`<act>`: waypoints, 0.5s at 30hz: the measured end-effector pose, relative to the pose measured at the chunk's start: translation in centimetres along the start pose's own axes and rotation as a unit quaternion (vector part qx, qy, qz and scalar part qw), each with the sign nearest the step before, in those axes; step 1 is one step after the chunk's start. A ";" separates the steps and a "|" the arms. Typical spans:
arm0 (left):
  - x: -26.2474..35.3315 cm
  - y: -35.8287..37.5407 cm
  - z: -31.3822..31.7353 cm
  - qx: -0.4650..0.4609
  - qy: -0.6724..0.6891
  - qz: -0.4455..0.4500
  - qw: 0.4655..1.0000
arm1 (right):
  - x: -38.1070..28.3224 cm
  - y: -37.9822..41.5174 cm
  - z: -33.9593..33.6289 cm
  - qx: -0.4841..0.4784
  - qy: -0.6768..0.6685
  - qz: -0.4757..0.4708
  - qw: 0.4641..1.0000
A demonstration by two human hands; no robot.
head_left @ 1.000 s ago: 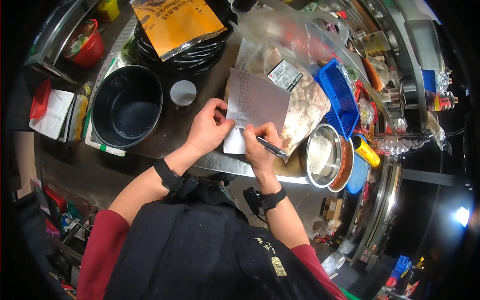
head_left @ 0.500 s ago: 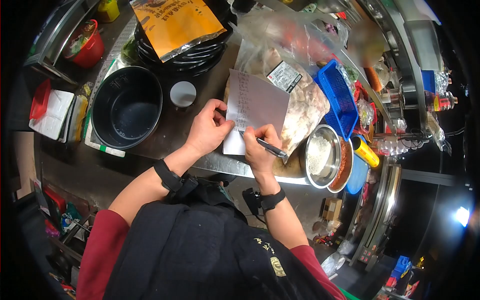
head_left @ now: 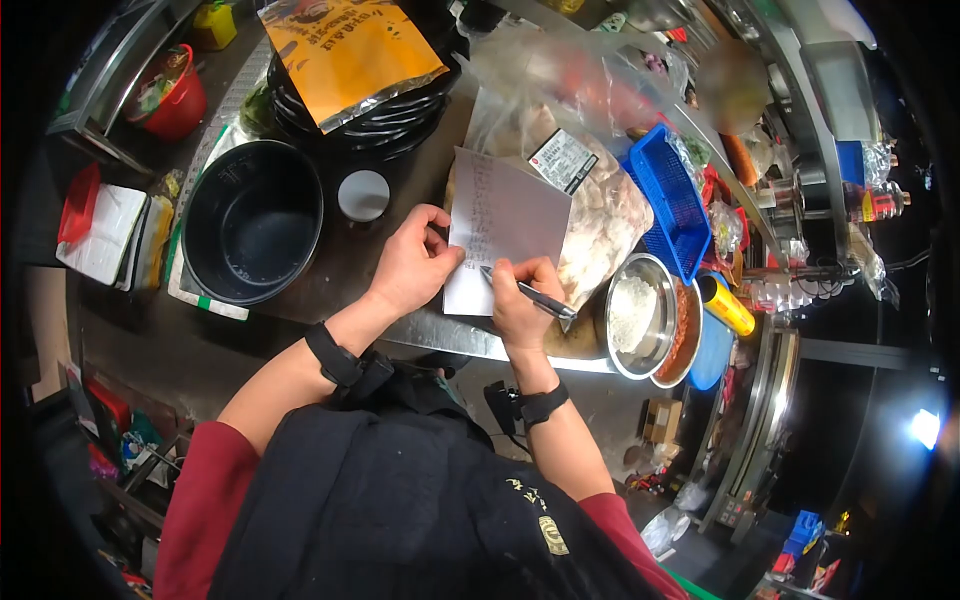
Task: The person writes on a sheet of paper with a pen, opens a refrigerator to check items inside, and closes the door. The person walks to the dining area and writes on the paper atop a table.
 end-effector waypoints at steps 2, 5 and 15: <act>-0.1 0.0 0.0 -0.003 0.006 -0.007 1.000 | -0.1 0.0 0.1 -0.004 -0.004 0.002 1.000; 0.0 0.0 0.0 -0.008 0.005 -0.018 1.000 | -0.4 -0.1 0.0 -0.010 0.001 0.018 1.000; -0.1 -0.1 0.0 -0.007 -0.001 -0.015 1.000 | -0.4 0.0 0.0 -0.015 -0.001 0.010 1.000</act>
Point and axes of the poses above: each hand's wrist, its own y-axis away from the middle knuckle, its own z-axis out of the palm, x = y × z, the point moved 1 cm from there along -y, towards the middle knuckle, and after that the axes turned 5 degrees about x, right-handed, at the moved point
